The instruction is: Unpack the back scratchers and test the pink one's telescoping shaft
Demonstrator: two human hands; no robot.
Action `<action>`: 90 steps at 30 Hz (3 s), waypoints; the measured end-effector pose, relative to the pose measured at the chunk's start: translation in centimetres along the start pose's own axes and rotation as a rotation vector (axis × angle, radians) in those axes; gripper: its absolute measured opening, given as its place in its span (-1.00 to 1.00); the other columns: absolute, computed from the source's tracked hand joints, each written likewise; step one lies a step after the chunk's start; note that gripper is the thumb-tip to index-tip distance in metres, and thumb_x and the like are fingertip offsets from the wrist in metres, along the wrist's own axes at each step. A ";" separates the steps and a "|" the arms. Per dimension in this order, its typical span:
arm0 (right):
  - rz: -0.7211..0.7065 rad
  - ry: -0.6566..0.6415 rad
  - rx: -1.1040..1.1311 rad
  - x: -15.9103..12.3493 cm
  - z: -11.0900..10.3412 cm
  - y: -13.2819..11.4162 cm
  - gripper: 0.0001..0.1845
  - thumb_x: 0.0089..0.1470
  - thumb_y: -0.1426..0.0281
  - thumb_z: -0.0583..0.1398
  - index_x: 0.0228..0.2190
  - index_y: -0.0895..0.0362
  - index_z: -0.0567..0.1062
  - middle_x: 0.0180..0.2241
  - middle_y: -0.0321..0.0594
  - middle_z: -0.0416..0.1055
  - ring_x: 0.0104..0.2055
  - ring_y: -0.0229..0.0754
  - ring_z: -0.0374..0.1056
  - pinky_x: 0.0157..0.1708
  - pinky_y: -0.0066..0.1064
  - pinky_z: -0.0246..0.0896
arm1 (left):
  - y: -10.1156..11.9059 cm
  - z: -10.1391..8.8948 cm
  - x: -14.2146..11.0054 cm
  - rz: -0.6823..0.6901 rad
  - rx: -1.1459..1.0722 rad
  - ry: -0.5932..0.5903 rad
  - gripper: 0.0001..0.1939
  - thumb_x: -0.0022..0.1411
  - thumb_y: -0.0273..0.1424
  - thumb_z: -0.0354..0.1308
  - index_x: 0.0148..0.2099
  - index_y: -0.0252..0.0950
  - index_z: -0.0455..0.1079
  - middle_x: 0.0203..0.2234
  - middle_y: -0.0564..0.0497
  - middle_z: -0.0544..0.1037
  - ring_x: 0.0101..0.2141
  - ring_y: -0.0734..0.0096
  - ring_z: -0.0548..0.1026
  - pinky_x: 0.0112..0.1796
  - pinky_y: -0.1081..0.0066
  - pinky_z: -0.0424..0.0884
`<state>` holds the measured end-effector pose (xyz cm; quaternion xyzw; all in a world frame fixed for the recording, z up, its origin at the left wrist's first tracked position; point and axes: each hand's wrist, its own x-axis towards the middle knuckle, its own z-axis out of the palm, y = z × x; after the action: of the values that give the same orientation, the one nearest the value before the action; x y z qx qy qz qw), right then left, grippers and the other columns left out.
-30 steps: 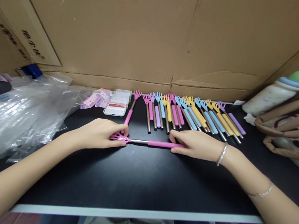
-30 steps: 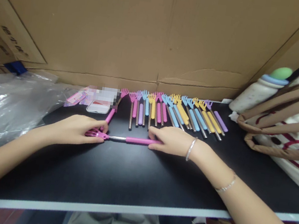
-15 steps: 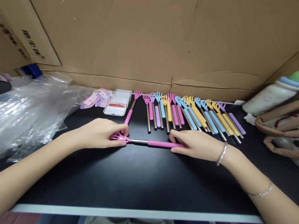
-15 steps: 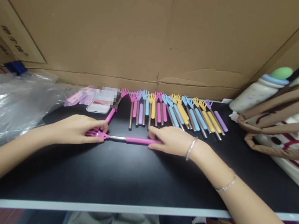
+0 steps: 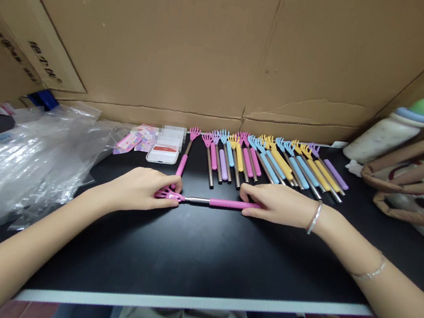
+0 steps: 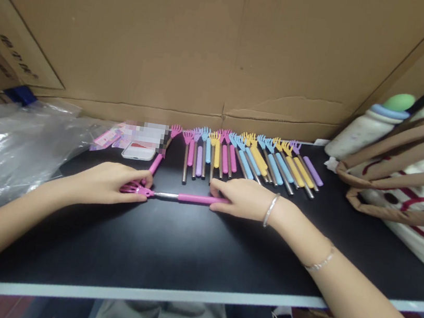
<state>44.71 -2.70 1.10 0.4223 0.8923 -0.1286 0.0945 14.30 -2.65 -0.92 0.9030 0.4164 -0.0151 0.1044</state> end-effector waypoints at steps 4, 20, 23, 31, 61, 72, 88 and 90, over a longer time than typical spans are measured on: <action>0.004 -0.004 -0.008 0.0 0.0 0.0 -0.77 0.09 0.17 0.05 -0.38 0.08 0.26 -0.51 -0.29 0.30 -0.52 -0.23 0.21 -0.51 -0.47 -0.09 | 0.0 0.0 0.0 -0.009 -0.002 -0.005 -0.71 0.24 -0.08 -0.08 -0.19 -0.16 0.26 -0.45 0.10 0.45 -0.45 0.41 0.39 -0.45 0.49 0.13; 0.004 -0.002 -0.016 0.0 0.0 0.0 -0.76 0.09 0.16 0.05 -0.37 0.08 0.27 -0.51 -0.28 0.32 -0.51 -0.21 0.23 -0.51 -0.47 -0.09 | 0.0 0.0 0.0 0.004 0.001 0.001 -0.70 0.23 -0.08 -0.09 -0.19 -0.17 0.27 -0.46 0.09 0.45 -0.46 0.41 0.39 -0.46 0.49 0.14; 0.007 -0.006 -0.015 0.0 0.1 0.0 -0.76 0.09 0.16 0.05 -0.36 0.08 0.27 -0.51 -0.28 0.31 -0.51 -0.21 0.23 -0.51 -0.47 -0.08 | -0.1 0.1 0.0 0.003 0.001 0.006 -0.70 0.23 -0.08 -0.09 -0.20 -0.17 0.27 -0.46 0.09 0.45 -0.46 0.41 0.39 -0.47 0.49 0.14; 0.008 -0.004 -0.014 0.1 0.1 0.1 -0.77 0.09 0.16 0.06 -0.38 0.07 0.25 -0.50 -0.29 0.31 -0.50 -0.22 0.23 -0.51 -0.47 -0.09 | -0.1 0.1 0.0 0.010 -0.003 0.005 -0.69 0.23 -0.08 -0.10 -0.19 -0.17 0.27 -0.45 0.08 0.46 -0.45 0.41 0.40 -0.47 0.50 0.13; 0.003 0.001 -0.017 0.0 0.1 0.0 -0.78 0.09 0.17 0.06 -0.37 0.07 0.25 -0.50 -0.29 0.31 -0.51 -0.22 0.22 -0.50 -0.48 -0.09 | -0.2 0.1 0.0 0.015 0.010 0.017 -0.70 0.24 -0.09 -0.10 -0.20 -0.18 0.26 -0.47 0.09 0.44 -0.46 0.43 0.39 -0.47 0.50 0.13; -0.038 -0.005 0.032 0.2 0.1 0.3 -0.79 0.10 0.19 0.06 -0.40 0.08 0.24 -0.54 -0.33 0.26 -0.54 -0.26 0.17 -0.52 -0.49 -0.11 | 0.0 0.0 -0.1 0.007 -0.016 0.006 -0.74 0.23 -0.12 -0.05 -0.20 -0.17 0.28 -0.48 0.12 0.43 -0.48 0.45 0.37 -0.47 0.52 0.12; -0.148 0.048 0.049 0.0 0.1 0.8 -0.76 0.12 0.16 0.07 -0.39 0.07 0.34 -0.58 -0.39 0.22 -0.56 -0.31 0.12 -0.54 -0.49 -0.14 | 0.4 -1.4 -0.6 0.006 -0.025 -0.050 -0.72 0.21 -0.08 -0.02 -0.18 -0.11 0.35 -0.51 0.15 0.43 -0.49 0.47 0.37 -0.48 0.53 0.12; -0.178 0.124 0.025 0.2 0.2 0.7 -0.77 0.11 0.18 0.09 -0.38 0.08 0.36 -0.57 -0.38 0.21 -0.56 -0.32 0.12 -0.53 -0.50 -0.13 | 0.0 -1.6 -0.6 0.012 -0.033 -0.038 -0.75 0.19 -0.11 0.02 -0.21 -0.12 0.36 -0.53 0.16 0.44 -0.50 0.49 0.37 -0.48 0.54 0.12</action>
<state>45.12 -2.16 0.79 0.3497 0.9287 -0.1215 0.0220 13.81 -2.80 0.68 0.9033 0.4090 -0.0247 0.1273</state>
